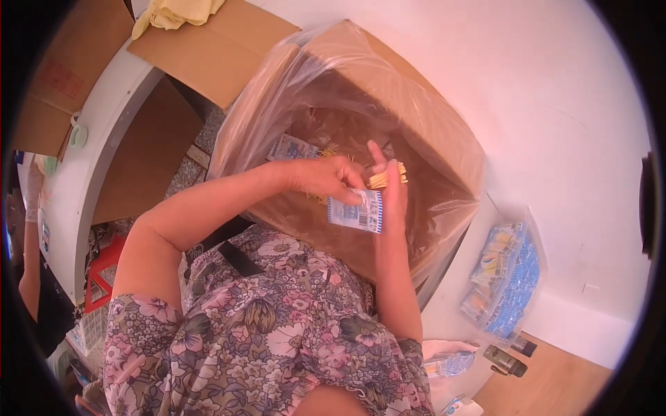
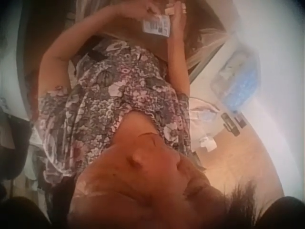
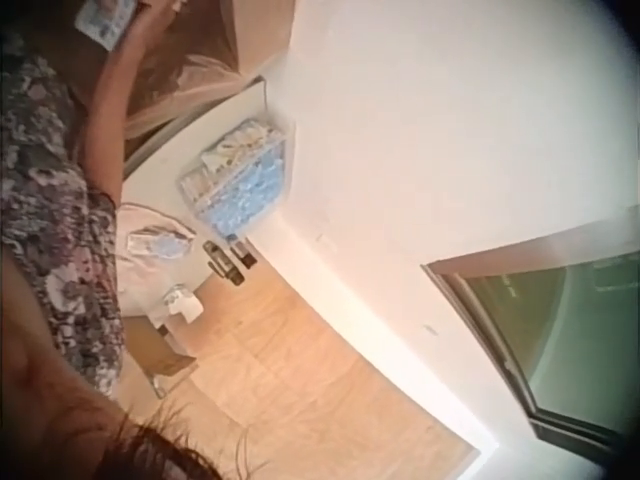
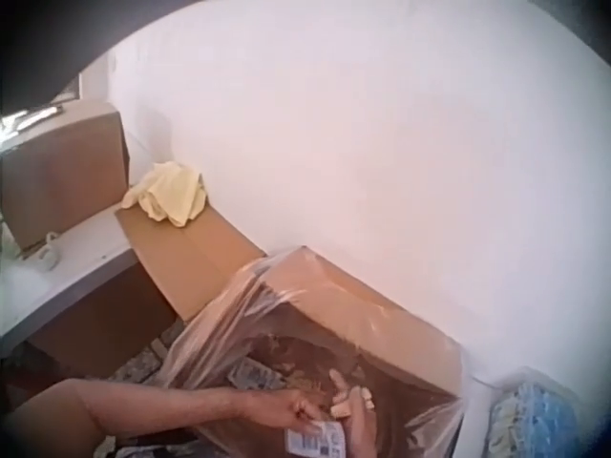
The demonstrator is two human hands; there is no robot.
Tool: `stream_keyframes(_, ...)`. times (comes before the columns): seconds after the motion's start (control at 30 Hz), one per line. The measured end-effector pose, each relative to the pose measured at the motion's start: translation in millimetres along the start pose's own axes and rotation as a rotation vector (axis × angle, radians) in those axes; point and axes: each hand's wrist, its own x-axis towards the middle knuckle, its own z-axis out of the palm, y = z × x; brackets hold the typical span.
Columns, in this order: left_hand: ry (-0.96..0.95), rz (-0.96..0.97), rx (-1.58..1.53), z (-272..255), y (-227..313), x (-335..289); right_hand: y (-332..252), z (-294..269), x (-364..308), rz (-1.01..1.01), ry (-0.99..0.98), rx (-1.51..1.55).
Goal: Inserting seasoning packets into bags of dried noodles at a factory workstation.
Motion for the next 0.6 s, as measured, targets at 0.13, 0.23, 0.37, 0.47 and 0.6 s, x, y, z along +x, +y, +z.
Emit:
stream_keyframes(0.13,-0.010,-0.150,-0.004,15,5,2,18,-20,-8,-0.154,-0.025,-0.778)
stream_keyframes(0.23,0.048,-0.088,0.075,22,-12,1,19,-23,-17,-0.236,0.008,-0.595)
stream_keyframes(0.37,0.118,-0.035,0.195,27,-22,-1,-9,-20,-28,-0.368,0.013,-0.973)
stream_keyframes(0.47,0.079,-0.007,0.330,28,-19,2,-29,3,-39,-0.217,0.044,-0.985)
stream_keyframes(0.6,0.108,-0.040,0.186,30,-16,8,-20,-14,-30,-0.339,0.170,-0.956)
